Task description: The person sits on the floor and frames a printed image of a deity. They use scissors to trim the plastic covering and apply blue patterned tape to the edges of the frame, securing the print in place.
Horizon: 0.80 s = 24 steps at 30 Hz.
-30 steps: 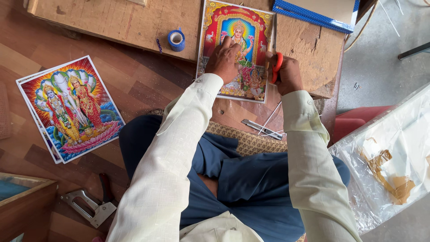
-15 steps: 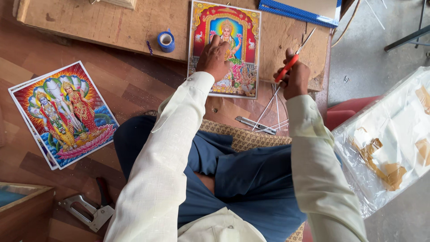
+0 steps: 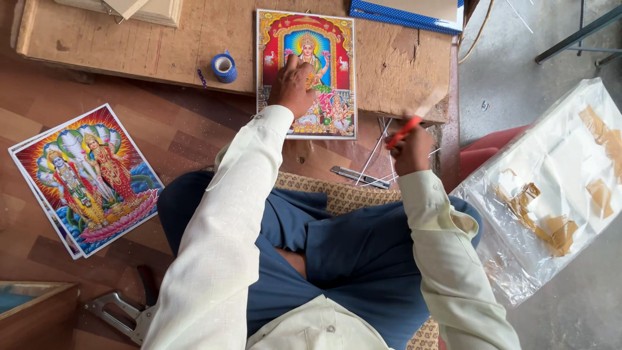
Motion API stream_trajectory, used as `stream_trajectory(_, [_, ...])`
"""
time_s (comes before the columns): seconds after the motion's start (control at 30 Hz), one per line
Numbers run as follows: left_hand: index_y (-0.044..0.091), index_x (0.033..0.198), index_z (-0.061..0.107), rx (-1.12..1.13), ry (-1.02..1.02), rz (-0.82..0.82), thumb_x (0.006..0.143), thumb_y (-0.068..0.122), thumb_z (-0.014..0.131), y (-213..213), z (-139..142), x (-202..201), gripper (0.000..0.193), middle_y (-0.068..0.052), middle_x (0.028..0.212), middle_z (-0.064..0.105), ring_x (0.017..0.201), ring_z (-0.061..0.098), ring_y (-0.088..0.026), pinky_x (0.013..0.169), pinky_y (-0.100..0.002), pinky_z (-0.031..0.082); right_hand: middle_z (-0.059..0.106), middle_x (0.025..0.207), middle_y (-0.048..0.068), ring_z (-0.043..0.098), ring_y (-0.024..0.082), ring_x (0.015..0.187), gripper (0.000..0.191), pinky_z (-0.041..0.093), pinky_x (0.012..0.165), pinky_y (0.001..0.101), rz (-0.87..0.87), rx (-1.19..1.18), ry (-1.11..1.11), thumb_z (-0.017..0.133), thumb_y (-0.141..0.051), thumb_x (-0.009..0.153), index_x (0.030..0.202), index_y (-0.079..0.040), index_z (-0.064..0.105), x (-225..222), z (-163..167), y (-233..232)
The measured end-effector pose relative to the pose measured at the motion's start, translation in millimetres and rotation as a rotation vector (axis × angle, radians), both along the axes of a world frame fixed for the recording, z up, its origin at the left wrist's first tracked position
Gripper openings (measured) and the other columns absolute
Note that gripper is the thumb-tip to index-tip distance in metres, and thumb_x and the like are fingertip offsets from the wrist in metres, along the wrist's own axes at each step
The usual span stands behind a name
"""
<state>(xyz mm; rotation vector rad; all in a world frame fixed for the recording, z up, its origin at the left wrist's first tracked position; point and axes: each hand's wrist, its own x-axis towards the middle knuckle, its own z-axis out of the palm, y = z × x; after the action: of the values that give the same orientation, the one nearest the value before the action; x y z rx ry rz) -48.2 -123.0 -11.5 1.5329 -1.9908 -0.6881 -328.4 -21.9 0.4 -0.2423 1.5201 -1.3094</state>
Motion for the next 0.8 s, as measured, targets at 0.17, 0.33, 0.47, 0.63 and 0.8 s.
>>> stream_trajectory(0.17, [0.007, 0.117, 0.061, 0.007, -0.034, 0.009, 0.081, 0.013, 0.083, 2, 3, -4, 0.043, -0.011, 0.127, 0.049, 0.123, 0.054, -0.035, 0.102, -0.044, 0.05, 0.065, 0.071, 0.013, 0.062, 0.02, 0.051, 0.026, 0.034, 0.036, 0.0267, 0.058, 0.02, 0.343, 0.079, -0.027, 0.09, 0.087, -0.004, 0.067, -53, 9, -3])
stream_trajectory(0.33, [0.007, 0.124, 0.061, -0.021, -0.075, 0.034, 0.081, 0.014, 0.085, 5, 2, -9, 0.049, -0.013, 0.132, 0.049, 0.122, 0.054, -0.036, 0.102, -0.046, 0.048, 0.068, 0.077, 0.016, 0.064, 0.019, 0.053, 0.041, 0.049, 0.04, 0.0323, 0.095, 0.054, 0.786, 0.093, -0.02, 0.082, 0.091, 0.007, 0.064, -60, 19, -23])
stream_trajectory(0.47, [0.0, 0.135, 0.057, -0.179, 0.077, -0.007, 0.077, 0.005, 0.085, 9, 3, -8, 0.065, -0.02, 0.142, 0.048, 0.125, 0.055, -0.041, 0.104, -0.044, 0.048, 0.071, 0.078, 0.013, 0.068, 0.016, 0.055, 0.049, 0.052, 0.041, 0.0316, 0.002, 0.104, 0.928, 0.095, -0.021, 0.072, 0.102, 0.003, 0.065, -42, 23, -24])
stream_trajectory(0.63, [0.0, 0.135, 0.057, -0.239, 0.204, 0.054, 0.08, 0.004, 0.086, 65, 4, 32, 0.062, -0.019, 0.139, 0.055, 0.125, 0.059, -0.037, 0.104, -0.041, 0.05, 0.074, 0.084, 0.01, 0.068, 0.013, 0.065, 0.054, 0.053, 0.053, 0.0276, 0.235, -0.123, 0.937, 0.091, -0.015, 0.077, 0.121, 0.001, 0.065, -26, 39, 9])
stream_trajectory(0.8, [0.006, 0.13, 0.065, 0.004, 0.378, 0.424, 0.089, 0.008, 0.073, 99, -20, 89, 0.042, -0.014, 0.128, 0.067, 0.106, 0.069, -0.032, 0.094, -0.039, 0.055, 0.064, 0.08, 0.006, 0.059, 0.009, 0.066, 0.051, 0.054, 0.063, 0.0256, 0.841, -0.372, 0.774, 0.076, -0.006, 0.084, 0.134, -0.004, 0.066, -14, 59, 67])
